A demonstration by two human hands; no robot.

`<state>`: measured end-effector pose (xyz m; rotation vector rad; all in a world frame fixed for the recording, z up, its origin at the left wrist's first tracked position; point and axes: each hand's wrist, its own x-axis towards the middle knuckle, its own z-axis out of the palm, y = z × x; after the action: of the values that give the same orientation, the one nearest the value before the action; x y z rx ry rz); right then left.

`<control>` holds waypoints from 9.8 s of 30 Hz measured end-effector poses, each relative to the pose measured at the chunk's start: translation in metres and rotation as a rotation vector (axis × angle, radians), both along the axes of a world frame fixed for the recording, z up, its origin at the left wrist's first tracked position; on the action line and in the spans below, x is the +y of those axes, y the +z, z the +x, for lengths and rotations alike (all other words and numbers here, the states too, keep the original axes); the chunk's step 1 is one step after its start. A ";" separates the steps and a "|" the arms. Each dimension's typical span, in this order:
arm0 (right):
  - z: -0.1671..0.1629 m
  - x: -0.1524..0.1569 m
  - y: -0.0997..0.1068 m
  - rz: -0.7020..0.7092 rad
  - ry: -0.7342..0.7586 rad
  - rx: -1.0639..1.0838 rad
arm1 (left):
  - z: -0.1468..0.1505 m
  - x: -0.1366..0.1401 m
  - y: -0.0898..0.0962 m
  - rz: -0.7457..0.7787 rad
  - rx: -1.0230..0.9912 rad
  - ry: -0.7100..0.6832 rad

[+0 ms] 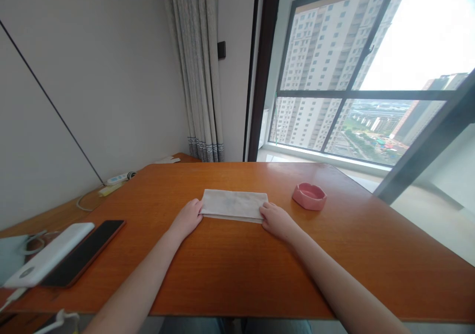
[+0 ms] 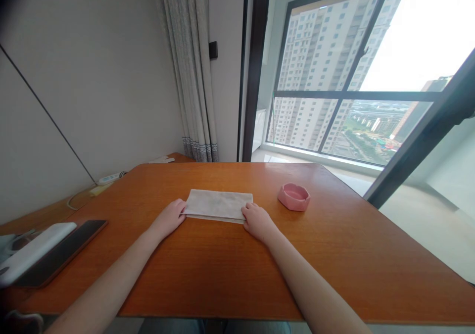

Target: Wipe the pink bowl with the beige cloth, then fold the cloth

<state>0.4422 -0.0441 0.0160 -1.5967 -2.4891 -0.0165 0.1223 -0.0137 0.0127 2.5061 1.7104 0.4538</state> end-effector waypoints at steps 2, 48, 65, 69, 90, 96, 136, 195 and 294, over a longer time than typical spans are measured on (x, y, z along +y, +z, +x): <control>-0.002 0.000 -0.001 0.016 0.001 -0.061 | 0.001 -0.001 -0.003 0.006 0.017 0.011; -0.025 -0.008 -0.007 -0.011 0.183 0.283 | 0.004 0.005 -0.021 0.088 -0.139 0.240; -0.022 -0.006 -0.004 -0.038 0.187 0.289 | 0.008 0.004 -0.009 0.131 -0.251 0.101; -0.022 -0.005 -0.005 -0.039 0.188 0.293 | 0.005 0.007 -0.016 0.084 -0.293 0.097; -0.037 -0.002 -0.020 0.010 -0.085 0.195 | 0.015 0.004 -0.010 0.113 -0.039 0.138; -0.034 0.001 -0.026 -0.062 -0.058 0.162 | 0.025 0.008 -0.022 -0.104 -0.106 -0.219; -0.023 0.001 -0.022 -0.134 -0.239 0.081 | 0.019 0.023 -0.016 -0.128 -0.356 0.326; 0.013 0.039 -0.041 -0.007 -0.148 0.746 | 0.179 -0.008 -0.014 0.044 -0.275 -0.304; 0.149 -0.036 -0.005 0.132 -0.711 0.447 | 0.168 -0.018 -0.011 -0.188 -0.300 -0.421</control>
<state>0.5909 -0.0801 0.0111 -2.0572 -1.4814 0.0697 0.2901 -0.0316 0.0020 2.4178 1.0339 0.5622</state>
